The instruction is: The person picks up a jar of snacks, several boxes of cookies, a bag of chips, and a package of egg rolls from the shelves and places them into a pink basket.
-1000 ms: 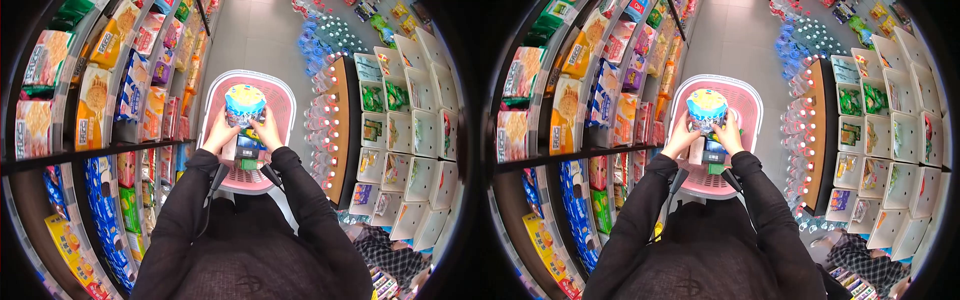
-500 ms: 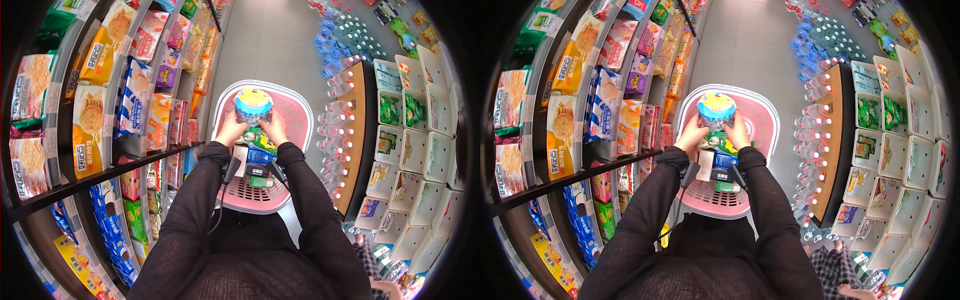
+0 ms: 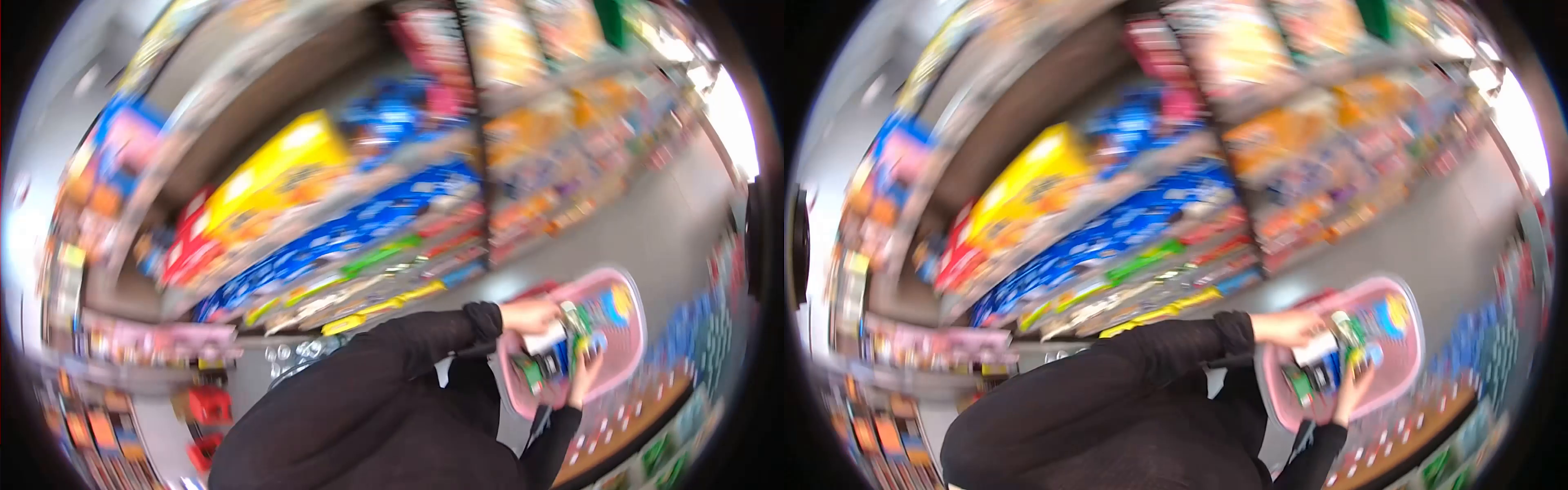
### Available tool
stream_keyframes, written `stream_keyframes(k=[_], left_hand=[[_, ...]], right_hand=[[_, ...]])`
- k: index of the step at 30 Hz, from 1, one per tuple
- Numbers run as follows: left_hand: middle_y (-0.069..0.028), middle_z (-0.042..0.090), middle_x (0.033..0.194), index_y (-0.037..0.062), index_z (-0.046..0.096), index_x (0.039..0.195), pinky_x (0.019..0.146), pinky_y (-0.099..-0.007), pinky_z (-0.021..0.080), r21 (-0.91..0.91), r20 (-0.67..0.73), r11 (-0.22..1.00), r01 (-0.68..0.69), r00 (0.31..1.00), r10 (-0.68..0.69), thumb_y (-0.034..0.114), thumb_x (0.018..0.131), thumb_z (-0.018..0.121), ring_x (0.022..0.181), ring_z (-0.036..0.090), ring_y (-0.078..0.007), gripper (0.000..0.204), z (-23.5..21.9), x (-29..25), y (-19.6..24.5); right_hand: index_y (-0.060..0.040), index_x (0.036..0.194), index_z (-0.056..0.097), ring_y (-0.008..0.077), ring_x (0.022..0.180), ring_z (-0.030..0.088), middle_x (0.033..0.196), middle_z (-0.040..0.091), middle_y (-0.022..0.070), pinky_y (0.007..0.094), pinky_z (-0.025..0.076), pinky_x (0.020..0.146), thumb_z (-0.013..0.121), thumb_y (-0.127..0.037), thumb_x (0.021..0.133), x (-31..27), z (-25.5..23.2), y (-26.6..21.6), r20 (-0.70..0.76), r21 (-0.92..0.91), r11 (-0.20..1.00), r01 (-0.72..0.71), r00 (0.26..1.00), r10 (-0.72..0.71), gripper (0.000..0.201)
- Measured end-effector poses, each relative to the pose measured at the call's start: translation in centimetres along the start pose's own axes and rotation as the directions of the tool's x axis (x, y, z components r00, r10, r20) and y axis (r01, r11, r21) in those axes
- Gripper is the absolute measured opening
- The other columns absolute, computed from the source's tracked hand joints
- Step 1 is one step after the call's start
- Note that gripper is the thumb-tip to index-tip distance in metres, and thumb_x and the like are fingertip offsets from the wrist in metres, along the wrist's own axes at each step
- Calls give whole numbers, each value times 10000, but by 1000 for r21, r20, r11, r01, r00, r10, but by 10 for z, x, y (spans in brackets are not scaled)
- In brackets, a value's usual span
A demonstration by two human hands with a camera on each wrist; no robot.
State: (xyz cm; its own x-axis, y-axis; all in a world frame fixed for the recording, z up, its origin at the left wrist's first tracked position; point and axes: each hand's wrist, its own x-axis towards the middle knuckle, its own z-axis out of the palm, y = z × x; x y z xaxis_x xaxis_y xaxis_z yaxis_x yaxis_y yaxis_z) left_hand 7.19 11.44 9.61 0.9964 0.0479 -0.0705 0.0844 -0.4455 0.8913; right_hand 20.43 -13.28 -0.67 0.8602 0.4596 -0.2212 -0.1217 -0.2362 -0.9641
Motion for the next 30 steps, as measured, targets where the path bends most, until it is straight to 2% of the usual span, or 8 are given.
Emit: stream_keyframes(k=[4,8,14,16,22,26,27,30], left_hand=[[-192,584,979,22,525,1055,766,-411,456,93,63,971,221,972,-227,246,751,576,881,569,-338,382,-68,-114,28],[-191,552,1105,25,477,1179,847,-423,437,212,-148,900,381,923,-355,282,786,563,1013,527,-357,477,-105,-235,33],[-192,529,1136,34,448,1220,875,-398,418,82,-296,858,507,834,-465,337,835,552,1072,501,-326,501,-138,-402,77],[-164,570,1046,16,478,1181,826,-360,453,89,-496,880,467,787,-368,290,859,550,986,560,-296,429,-142,-452,101],[-115,602,983,11,504,1141,737,-289,482,-332,-806,932,-148,557,-199,97,845,584,866,588,-152,318,-160,-573,179],[-124,563,1071,1,443,1199,808,-279,457,-17,-997,977,-214,74,-1,54,818,602,960,556,-166,416,-179,-610,187],[-154,484,1202,-9,369,1264,905,-314,410,-2,-1000,994,-106,-11,-4,61,786,649,1086,497,-208,559,-186,-615,187],[-177,465,1216,-15,301,1308,943,-361,392,71,-996,988,136,-37,77,121,727,721,1136,471,-247,730,-208,-621,156]], right_hand=[[-12,1331,305,268,1161,441,1289,411,185,367,340,983,493,13,834,-21,28,-20,29,-128,990,62,998,-59,532],[-7,1317,329,263,1150,450,1268,435,185,362,355,967,484,-20,850,-47,88,-74,122,-142,971,191,977,-174,493],[-13,1330,303,280,1196,419,1314,397,181,358,326,998,462,-12,867,-125,229,-179,440,31,923,383,824,-357,489],[-19,1329,309,264,1195,423,1316,401,169,347,335,978,464,-6,861,-153,270,-206,507,92,887,453,745,-434,493],[-7,1300,354,222,1197,427,1296,438,132,326,344,970,486,53,833,-267,368,-293,630,356,709,609,405,-663,490],[-15,1223,459,257,1144,468,1229,494,142,336,354,959,537,52,784,-337,406,-338,630,338,462,820,168,-758,451],[-16,1213,467,278,1147,466,1221,499,145,346,354,963,554,51,773,-349,416,-346,606,350,356,866,81,-791,454],[-12,1210,465,308,1154,459,1214,498,151,373,362,964,561,54,764,-377,440,-363,560,345,187,920,-41,-827,461]])
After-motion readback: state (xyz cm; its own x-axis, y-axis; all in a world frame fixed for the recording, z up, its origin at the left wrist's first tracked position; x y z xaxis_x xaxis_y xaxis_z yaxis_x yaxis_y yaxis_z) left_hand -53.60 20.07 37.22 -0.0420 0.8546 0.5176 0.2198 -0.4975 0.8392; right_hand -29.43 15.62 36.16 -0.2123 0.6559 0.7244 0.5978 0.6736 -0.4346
